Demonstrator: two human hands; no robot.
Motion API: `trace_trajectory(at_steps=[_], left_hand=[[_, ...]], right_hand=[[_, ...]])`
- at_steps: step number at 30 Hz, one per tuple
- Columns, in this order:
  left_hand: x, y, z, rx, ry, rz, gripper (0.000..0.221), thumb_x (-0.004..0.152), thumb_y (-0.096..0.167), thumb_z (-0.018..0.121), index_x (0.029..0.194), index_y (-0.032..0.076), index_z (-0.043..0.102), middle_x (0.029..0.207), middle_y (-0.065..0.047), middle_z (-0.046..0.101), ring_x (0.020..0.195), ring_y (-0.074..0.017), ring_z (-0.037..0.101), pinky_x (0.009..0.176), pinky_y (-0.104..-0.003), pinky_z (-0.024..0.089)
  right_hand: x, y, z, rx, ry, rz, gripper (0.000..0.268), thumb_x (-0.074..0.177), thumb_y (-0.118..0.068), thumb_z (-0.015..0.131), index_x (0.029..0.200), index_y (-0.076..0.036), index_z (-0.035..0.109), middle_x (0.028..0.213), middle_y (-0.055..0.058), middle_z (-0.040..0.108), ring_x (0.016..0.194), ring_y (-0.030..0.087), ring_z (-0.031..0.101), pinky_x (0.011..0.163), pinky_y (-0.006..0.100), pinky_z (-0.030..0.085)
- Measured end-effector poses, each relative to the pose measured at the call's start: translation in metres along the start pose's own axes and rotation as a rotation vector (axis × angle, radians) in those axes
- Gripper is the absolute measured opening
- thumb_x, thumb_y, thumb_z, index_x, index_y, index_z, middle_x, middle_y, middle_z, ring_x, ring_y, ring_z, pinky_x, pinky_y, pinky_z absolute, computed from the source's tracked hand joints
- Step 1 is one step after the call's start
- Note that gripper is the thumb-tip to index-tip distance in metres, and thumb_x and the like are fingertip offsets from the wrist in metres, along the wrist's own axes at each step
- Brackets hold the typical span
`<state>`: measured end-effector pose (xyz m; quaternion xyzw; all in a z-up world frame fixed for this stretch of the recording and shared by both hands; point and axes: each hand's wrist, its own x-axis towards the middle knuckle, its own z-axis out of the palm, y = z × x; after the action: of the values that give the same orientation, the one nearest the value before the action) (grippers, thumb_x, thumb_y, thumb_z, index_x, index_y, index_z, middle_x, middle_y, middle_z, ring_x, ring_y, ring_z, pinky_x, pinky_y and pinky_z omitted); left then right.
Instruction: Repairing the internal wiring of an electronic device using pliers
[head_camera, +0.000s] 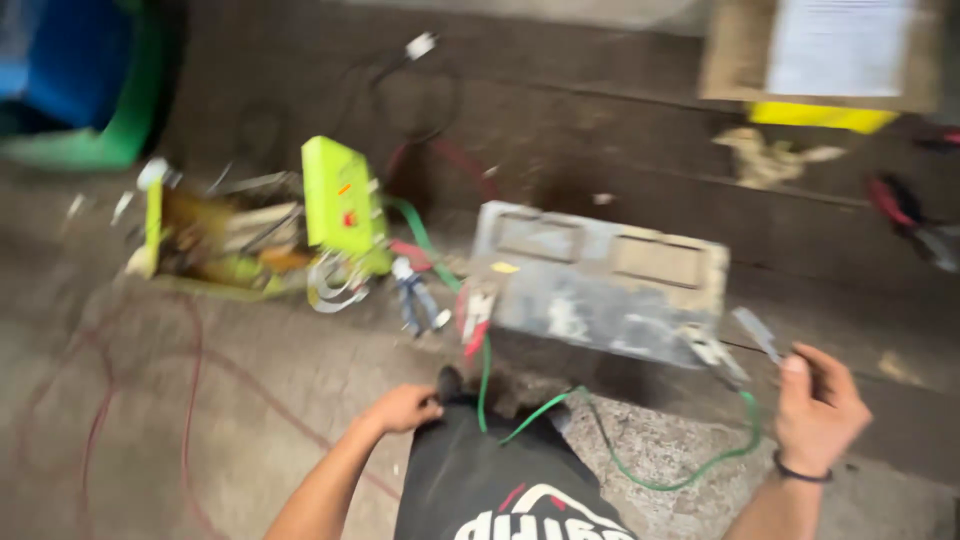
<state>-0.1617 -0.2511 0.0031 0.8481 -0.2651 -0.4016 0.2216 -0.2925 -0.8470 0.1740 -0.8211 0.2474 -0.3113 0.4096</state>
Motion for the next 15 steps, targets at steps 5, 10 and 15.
trace_trajectory(at_steps=[5,10,15], left_hand=[[-0.029,-0.017,-0.039,0.006,0.009,-0.091,0.036,0.095,0.048,0.06,0.114,0.018,0.064,0.111,-0.013,0.075,0.1,-0.0373,0.069,0.08,-0.05,0.05],[-0.049,-0.048,-0.121,0.061,-0.071,-0.157,0.043,0.096,0.049,0.056,0.127,0.02,0.06,0.121,-0.015,0.071,0.111,-0.0401,0.066,0.082,-0.055,0.051],[-0.08,-0.096,-0.196,0.302,0.017,0.111,0.04,0.093,0.042,0.066,0.12,0.014,0.063,0.114,-0.013,0.074,0.104,-0.0395,0.07,0.08,-0.056,0.055]], right_hand=[[-0.022,-0.029,0.029,-0.031,-0.05,-0.164,0.012,0.126,0.009,0.066,0.137,0.011,0.07,0.125,0.023,0.067,0.111,0.029,0.063,0.1,0.039,0.052],[-0.067,-0.106,0.074,-0.193,0.05,-0.13,0.019,0.132,0.0,0.055,0.144,0.006,0.068,0.132,0.019,0.065,0.118,0.03,0.06,0.107,0.039,0.045],[-0.13,-0.161,0.158,-0.129,0.106,0.027,0.008,0.134,0.003,0.063,0.139,0.002,0.069,0.116,0.012,0.069,0.099,0.019,0.067,0.097,0.028,0.054]])
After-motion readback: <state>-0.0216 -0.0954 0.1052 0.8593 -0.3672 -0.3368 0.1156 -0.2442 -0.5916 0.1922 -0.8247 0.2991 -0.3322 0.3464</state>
